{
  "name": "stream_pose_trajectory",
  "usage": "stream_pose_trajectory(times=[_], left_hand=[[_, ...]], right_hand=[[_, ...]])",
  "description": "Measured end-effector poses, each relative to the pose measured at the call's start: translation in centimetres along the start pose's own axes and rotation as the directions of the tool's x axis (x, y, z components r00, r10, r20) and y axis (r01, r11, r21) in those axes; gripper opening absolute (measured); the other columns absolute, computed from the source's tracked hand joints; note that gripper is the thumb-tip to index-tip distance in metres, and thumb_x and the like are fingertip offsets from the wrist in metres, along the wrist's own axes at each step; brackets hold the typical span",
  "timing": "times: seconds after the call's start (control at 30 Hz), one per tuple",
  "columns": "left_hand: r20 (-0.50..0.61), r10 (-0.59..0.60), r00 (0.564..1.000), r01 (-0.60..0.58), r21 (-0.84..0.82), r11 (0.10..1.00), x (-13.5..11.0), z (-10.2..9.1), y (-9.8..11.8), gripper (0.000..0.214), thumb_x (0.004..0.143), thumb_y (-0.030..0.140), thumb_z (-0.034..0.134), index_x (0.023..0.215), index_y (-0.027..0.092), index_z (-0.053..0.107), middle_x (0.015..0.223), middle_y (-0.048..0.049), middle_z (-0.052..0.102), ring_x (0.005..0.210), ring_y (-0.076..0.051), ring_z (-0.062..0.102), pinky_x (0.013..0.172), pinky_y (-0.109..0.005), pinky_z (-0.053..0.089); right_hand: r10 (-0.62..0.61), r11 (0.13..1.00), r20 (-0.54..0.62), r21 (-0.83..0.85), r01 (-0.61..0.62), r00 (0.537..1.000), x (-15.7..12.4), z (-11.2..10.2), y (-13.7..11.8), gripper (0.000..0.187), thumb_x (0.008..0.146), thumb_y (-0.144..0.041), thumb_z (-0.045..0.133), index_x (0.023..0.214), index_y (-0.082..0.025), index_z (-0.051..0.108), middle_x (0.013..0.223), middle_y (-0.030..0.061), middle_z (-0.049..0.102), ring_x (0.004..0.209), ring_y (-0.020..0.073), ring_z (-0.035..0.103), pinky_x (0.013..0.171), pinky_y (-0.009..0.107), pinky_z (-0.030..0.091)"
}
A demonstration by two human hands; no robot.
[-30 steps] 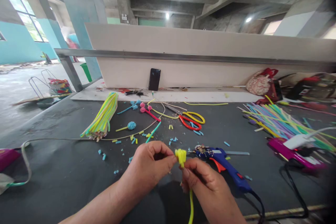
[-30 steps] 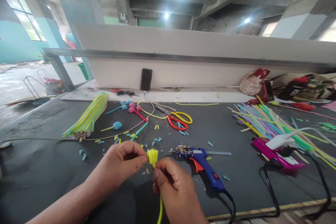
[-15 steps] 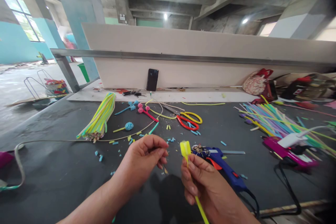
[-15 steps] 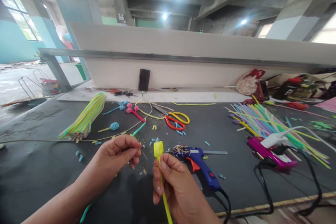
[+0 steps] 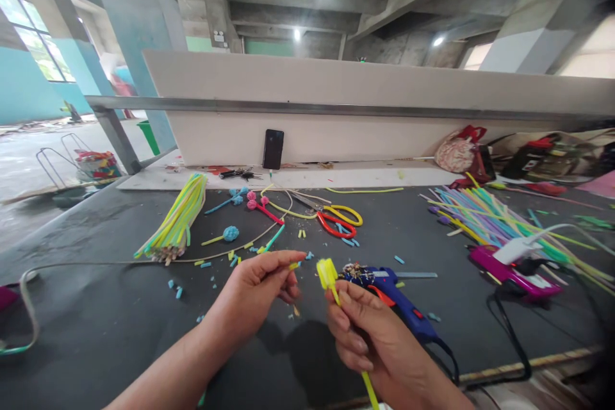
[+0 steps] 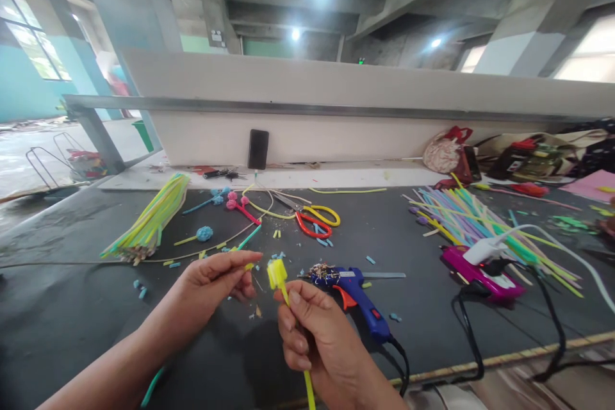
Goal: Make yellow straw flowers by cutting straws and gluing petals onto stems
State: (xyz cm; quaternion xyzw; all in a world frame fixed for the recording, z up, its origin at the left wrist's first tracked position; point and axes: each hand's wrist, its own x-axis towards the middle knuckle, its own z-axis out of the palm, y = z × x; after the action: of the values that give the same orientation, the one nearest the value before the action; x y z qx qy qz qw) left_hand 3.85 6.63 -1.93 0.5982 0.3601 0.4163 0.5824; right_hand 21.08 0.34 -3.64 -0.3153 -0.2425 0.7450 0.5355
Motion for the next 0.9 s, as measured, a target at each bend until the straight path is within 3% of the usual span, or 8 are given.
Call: stream_pose_trajectory(times=[0.17, 0.4, 0.57, 0.7, 0.9], left_hand=[[-0.044, 0.011, 0.999, -0.010, 0.021, 1.000, 0.2, -0.3, 0.0, 0.013, 0.079, 0.026, 0.051, 0.086, 0.018, 0.057, 0.066, 0.0017, 0.061, 0.063, -0.013, 0.064, 0.060, -0.027, 0.052], [-0.038, -0.055, 0.998, 0.061, 0.160, 0.985, 0.1, 0.1, 0.2, 0.013, 0.077, 0.028, 0.057, 0.073, 0.017, 0.056, 0.068, -0.0009, 0.065, 0.065, -0.013, 0.062, 0.063, -0.024, 0.049], [0.062, 0.091, 0.994, -0.108, 0.375, 0.921, -0.3, 0.3, 0.9, 0.013, 0.077, 0.027, 0.057, 0.071, 0.017, 0.063, 0.072, -0.0013, 0.063, 0.069, -0.013, 0.057, 0.065, -0.023, 0.044], [0.156, 0.278, 0.948, -0.319, 0.456, 0.831, -0.2, 0.7, 1.4, 0.009, 0.075, 0.023, 0.062, 0.068, 0.018, 0.065, 0.077, -0.0023, 0.061, 0.078, -0.014, 0.056, 0.073, -0.024, 0.043], [0.157, 0.337, 0.928, -0.367, 0.525, 0.768, 0.0, 0.9, 1.4, 0.005, 0.072, 0.020, 0.066, 0.067, 0.018, 0.065, 0.078, -0.0019, 0.059, 0.078, -0.013, 0.056, 0.073, -0.023, 0.043]], right_hand=[[-0.186, 0.966, -0.120, -0.206, 0.159, 0.975, 0.2, 0.2, 0.1, 0.012, 0.078, -0.023, 0.065, 0.074, -0.016, 0.056, 0.061, -0.0035, 0.054, 0.043, 0.0055, 0.044, 0.033, 0.015, 0.039], [-0.238, 0.919, -0.174, -0.358, 0.163, 0.956, 0.0, 0.5, 0.5, 0.019, 0.078, -0.031, 0.062, 0.071, -0.017, 0.051, 0.054, -0.0056, 0.054, 0.041, 0.0075, 0.048, 0.039, 0.023, 0.048], [-0.207, 0.923, -0.182, -0.361, 0.131, 0.961, -0.1, 0.6, 0.9, 0.019, 0.075, -0.031, 0.061, 0.070, -0.019, 0.047, 0.044, -0.0087, 0.052, 0.033, 0.0072, 0.045, 0.036, 0.023, 0.046], [-0.187, 0.925, -0.206, -0.368, 0.101, 0.961, 0.2, 0.5, 1.2, 0.022, 0.071, -0.035, 0.063, 0.069, -0.020, 0.047, 0.044, -0.0092, 0.052, 0.030, 0.0072, 0.044, 0.030, 0.021, 0.043], [-0.180, 0.899, -0.220, -0.432, 0.069, 0.959, 0.5, 0.7, 1.4, 0.021, 0.070, -0.034, 0.061, 0.065, -0.020, 0.047, 0.041, -0.0099, 0.050, 0.028, 0.0067, 0.042, 0.029, 0.021, 0.042]])
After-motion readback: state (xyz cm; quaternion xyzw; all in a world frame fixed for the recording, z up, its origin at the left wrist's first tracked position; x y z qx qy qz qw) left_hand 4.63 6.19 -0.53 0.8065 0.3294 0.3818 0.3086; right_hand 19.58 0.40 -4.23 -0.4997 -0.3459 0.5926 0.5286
